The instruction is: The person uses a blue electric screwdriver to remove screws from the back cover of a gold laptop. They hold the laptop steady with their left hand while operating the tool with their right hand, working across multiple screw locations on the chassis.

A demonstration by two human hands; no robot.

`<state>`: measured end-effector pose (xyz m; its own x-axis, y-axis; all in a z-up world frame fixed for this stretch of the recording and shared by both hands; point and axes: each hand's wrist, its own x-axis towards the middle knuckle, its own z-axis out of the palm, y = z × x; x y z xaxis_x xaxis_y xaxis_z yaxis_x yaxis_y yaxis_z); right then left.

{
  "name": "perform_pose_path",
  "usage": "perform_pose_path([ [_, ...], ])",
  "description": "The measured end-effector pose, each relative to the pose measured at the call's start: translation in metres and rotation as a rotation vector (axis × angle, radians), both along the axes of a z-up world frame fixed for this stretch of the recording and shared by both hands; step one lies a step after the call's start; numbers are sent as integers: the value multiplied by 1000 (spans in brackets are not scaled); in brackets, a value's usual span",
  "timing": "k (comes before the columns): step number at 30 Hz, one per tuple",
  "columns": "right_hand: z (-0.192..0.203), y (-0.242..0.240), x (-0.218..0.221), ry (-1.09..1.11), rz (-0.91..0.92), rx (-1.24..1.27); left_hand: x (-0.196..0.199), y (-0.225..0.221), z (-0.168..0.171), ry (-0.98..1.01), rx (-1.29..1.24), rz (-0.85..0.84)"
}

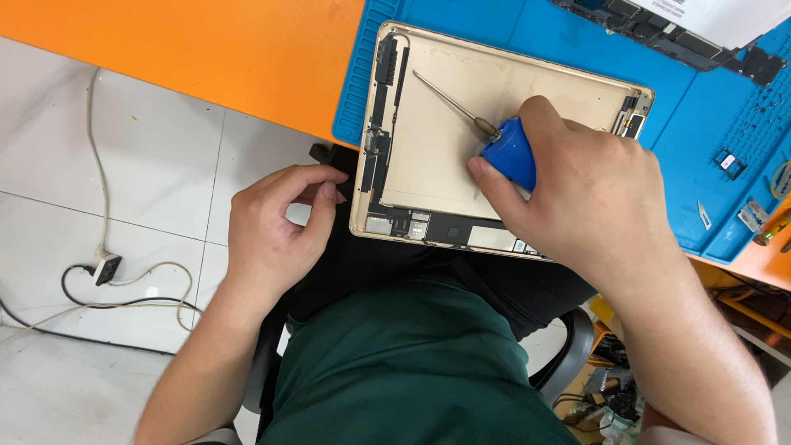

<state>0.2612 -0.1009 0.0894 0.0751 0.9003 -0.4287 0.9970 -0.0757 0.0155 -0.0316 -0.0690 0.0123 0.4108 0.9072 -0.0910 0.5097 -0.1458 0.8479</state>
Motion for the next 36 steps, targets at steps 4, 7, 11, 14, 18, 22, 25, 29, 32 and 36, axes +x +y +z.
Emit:
perform_pose_path([
  [4,0,0,1,4,8,-5,-2,-1,2,-6,7,5],
  [7,1,1,0,9,-7,-21,-3,0,3,4,2,4],
  [11,1,3,-2,1,-49,-30,-3,0,3,-8,2,7],
  [14,1,5,-3,-2,-49,-38,-2,-1,2,-6,-2,7],
  [18,1,3,-1,17,-20,-4,0,-1,-1,-19,-3,-2],
  [22,2,1,0,26,-12,3,-1,-1,3,-9,0,8],
  [25,4,2,1,37,-28,-25,-3,0,3,-5,12,12],
  [29,1,4,-1,66,-78,-2,-5,1,2,9,22,15],
  [32,-3,5,-3,62,-108,19,-3,1,1,7,19,12],
  [36,-3,5,-4,62,-97,40,-1,1,1,7,16,6],
])
